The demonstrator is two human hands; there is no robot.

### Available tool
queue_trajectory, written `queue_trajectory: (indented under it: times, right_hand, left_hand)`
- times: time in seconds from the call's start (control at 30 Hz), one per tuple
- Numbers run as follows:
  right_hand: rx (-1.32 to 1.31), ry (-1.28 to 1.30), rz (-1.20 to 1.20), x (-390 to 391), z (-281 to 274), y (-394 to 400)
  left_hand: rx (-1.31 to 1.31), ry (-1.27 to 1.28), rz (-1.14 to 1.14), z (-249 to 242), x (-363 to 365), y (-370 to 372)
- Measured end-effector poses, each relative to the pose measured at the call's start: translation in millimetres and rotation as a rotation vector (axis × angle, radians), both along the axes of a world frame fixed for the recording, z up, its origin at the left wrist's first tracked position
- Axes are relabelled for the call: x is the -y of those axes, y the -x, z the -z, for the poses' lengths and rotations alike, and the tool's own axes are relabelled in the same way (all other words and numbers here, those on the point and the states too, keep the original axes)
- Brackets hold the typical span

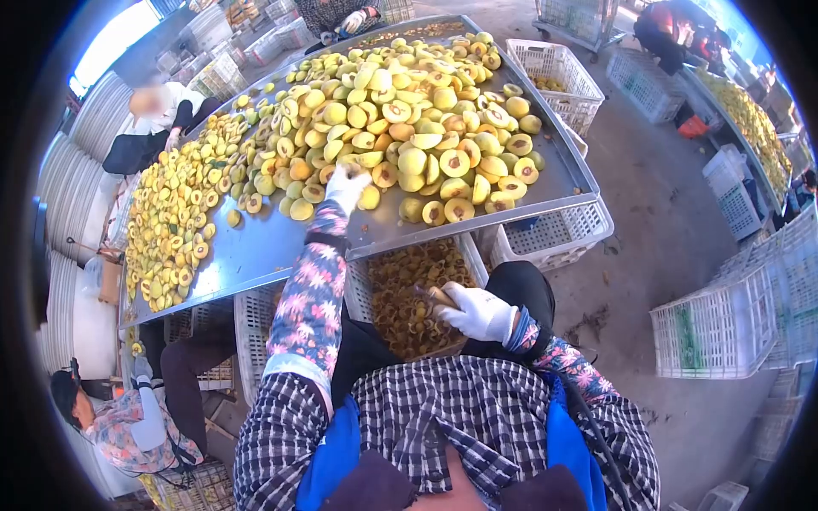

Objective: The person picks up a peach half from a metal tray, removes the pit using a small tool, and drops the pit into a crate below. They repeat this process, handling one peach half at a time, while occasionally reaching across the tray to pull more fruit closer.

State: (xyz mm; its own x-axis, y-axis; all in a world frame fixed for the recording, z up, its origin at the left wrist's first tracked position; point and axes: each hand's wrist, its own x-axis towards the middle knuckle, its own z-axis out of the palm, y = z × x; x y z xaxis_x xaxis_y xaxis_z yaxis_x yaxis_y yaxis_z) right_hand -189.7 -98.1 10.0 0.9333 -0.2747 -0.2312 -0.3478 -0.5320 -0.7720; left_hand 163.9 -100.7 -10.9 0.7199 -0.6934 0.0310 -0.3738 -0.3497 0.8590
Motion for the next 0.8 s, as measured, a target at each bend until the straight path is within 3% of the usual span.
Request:
queue_trajectory:
  times: [0.03,0.07,0.13,0.27,0.37,0.5,0.67,0.77,0.8]
  right_hand:
    - [0.043,-0.040,0.054,1,1,-1]
    - [0.086,-0.084,0.106,2,2,-4]
    - [0.306,-0.137,0.156,4,8,-15]
    - [0.713,0.144,0.175,1,-18,-51]
    - [0.633,0.189,0.201,-4,-31,-70]
    - [0.692,0.303,0.246,-12,-29,-82]
    - [0.656,0.243,0.261,-20,-17,-83]
    - [0.754,0.404,0.217,-24,-13,-78]
    - [0.751,0.405,0.218,-23,-18,-76]
  left_hand:
    - [-0.600,0.223,0.140,-11,-8,-6]
    - [-0.981,0.593,0.010,-7,-17,8]
    - [-1.309,0.790,0.183,-33,-50,35]
    - [-1.303,0.827,0.292,-42,-88,84]
    - [-1.176,0.878,0.133,-44,-93,115]
    - [-1.041,0.950,0.165,-50,-90,139]
    - [-0.848,0.962,0.089,-37,-81,148]
    - [-0.507,0.843,0.062,-41,-85,153]
    - [-0.511,0.843,0.062,-42,-87,152]
